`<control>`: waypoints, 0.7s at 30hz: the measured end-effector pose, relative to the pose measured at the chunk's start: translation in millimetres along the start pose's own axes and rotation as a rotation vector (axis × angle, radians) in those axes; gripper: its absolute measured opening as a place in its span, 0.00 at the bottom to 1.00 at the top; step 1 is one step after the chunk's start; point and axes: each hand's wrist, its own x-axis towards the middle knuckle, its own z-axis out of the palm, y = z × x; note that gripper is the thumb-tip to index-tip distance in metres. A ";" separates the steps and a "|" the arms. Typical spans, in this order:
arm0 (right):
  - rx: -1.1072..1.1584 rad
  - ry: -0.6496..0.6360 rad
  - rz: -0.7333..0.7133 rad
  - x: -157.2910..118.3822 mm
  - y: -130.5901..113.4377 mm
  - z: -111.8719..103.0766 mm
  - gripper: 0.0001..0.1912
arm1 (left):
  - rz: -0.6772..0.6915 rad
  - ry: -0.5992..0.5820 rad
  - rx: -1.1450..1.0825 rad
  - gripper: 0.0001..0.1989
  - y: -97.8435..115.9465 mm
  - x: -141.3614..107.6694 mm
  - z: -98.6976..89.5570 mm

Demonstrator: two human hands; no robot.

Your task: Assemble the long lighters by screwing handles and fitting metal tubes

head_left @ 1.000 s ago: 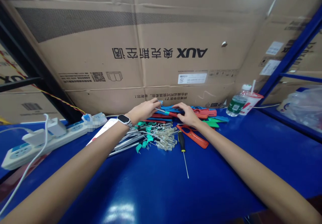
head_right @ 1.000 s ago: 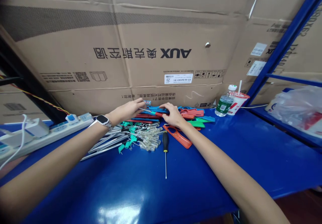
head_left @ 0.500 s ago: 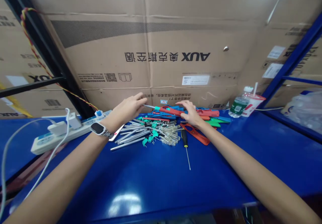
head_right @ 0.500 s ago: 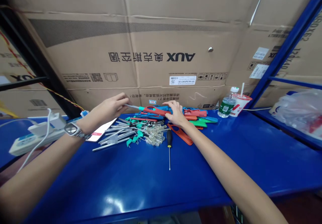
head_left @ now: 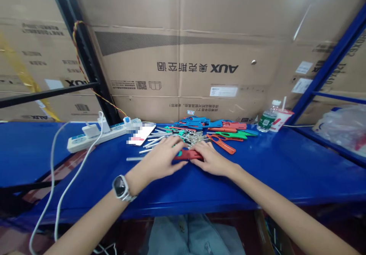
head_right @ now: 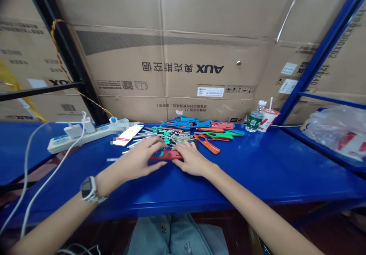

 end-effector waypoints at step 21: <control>0.036 0.170 0.709 -1.9 37.2 -16.7 0.14 | 0.058 -0.129 -0.257 0.13 1.1 48.5 62.3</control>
